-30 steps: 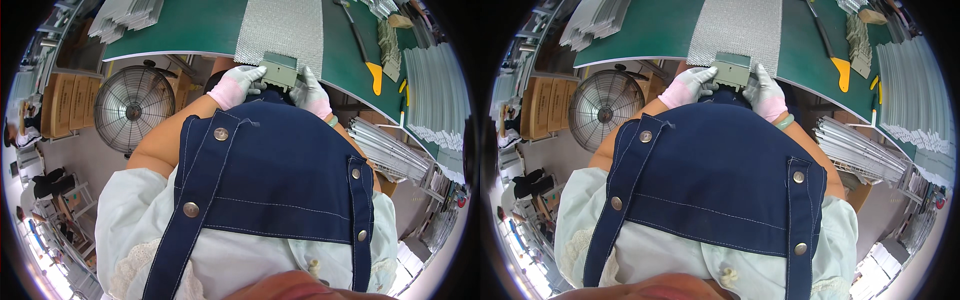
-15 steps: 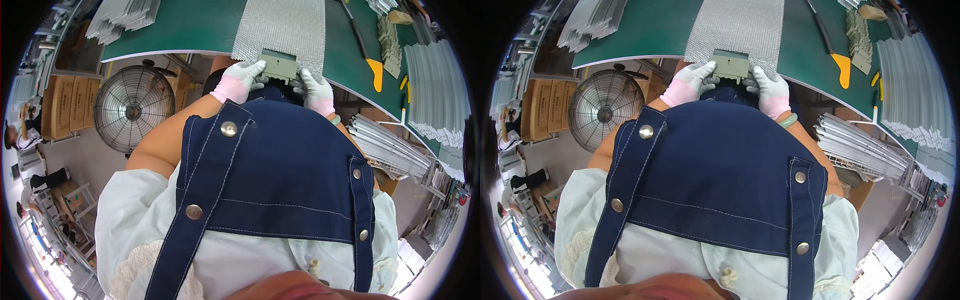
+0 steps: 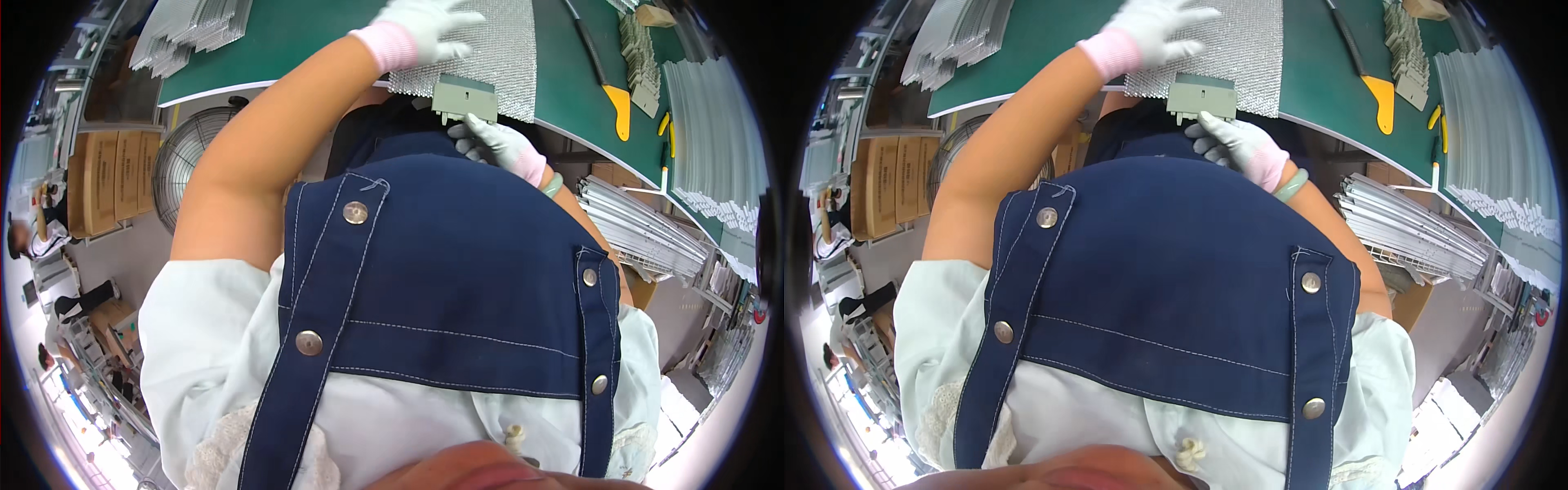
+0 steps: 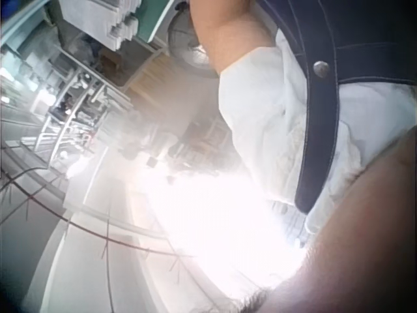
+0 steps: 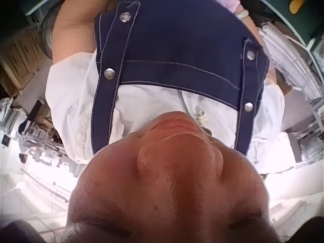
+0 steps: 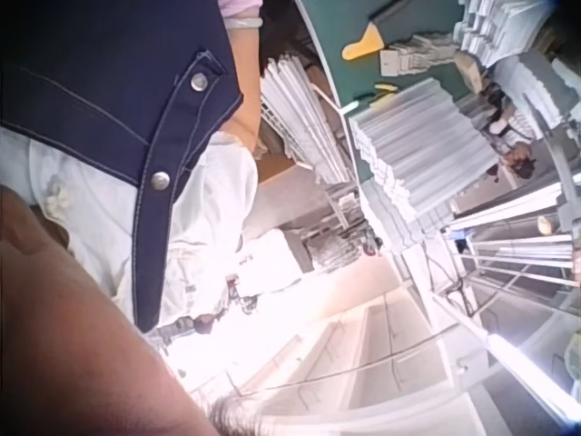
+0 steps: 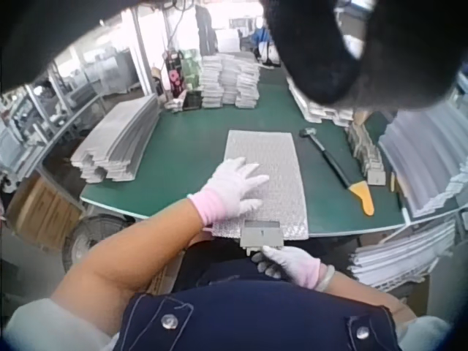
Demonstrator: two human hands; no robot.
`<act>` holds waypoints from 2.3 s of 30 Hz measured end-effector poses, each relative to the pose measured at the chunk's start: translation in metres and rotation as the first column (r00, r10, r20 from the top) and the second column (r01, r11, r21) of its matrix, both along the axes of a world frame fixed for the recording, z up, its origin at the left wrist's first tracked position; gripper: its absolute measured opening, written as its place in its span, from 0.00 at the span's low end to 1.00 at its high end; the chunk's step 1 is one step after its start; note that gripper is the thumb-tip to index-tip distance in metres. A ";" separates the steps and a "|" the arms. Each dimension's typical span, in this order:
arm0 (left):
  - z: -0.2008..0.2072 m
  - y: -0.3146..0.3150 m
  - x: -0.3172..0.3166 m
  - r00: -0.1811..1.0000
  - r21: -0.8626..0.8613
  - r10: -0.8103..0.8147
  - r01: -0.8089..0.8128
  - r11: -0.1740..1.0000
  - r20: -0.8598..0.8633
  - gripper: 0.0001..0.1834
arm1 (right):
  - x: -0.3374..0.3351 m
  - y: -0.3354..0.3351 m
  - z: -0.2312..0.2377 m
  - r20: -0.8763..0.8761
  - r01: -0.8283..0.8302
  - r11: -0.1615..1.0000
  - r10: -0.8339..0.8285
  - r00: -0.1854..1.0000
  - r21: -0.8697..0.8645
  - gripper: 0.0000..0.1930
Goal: The person assembles an air filter by placing a mesh sheet on a workbench, inserting a plastic frame into it, and securing the assembly with a handheld stapler. The person handles the components with gloved hands and uses a hammer to adjust the frame before stapling.
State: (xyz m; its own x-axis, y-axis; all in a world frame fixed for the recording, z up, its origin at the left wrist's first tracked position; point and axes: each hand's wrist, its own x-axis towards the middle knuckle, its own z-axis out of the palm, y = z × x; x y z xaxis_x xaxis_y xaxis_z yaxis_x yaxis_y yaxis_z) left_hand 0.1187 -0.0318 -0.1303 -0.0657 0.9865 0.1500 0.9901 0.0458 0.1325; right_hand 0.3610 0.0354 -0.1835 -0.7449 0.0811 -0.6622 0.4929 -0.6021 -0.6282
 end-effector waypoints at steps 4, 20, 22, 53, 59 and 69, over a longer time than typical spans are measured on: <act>-0.022 0.015 -0.001 0.970 -0.088 -0.198 0.186 0.979 -0.145 0.37 | -0.012 -0.011 0.004 -0.031 -0.013 0.982 0.019 0.999 0.190 0.21; -0.037 0.002 0.049 0.990 -0.092 0.064 -0.076 0.993 -0.128 0.36 | -0.005 -0.021 0.014 0.032 0.483 0.874 -0.482 0.875 -0.042 0.21; -0.038 0.000 0.053 0.989 -0.052 0.056 -0.064 0.997 -0.133 0.36 | 0.001 -0.026 0.024 0.076 0.487 0.873 -0.488 0.870 0.023 0.20; -0.042 0.006 0.083 0.987 0.013 0.146 -0.146 0.989 -0.064 0.34 | 0.031 -0.016 0.008 -0.162 0.571 0.814 -0.581 0.798 -0.105 0.11; -0.021 0.022 0.059 0.998 0.002 0.034 -0.034 0.999 0.047 0.38 | 0.015 -0.001 -0.003 -0.220 0.554 0.808 -0.588 0.779 -0.199 0.12; -0.021 0.025 0.062 0.998 -0.066 0.058 -0.057 0.996 0.009 0.38 | 0.018 0.013 -0.002 -0.165 0.440 0.844 -0.502 0.849 -0.306 0.16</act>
State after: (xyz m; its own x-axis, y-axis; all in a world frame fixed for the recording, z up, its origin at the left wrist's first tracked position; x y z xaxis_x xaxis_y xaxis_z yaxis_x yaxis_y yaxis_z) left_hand 0.1803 -0.0069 -0.1509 -0.1242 0.9887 0.0843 0.9841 0.1119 0.1380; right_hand 0.3785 0.0484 -0.1852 -0.7904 0.3186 -0.5232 -0.0305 -0.8735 -0.4858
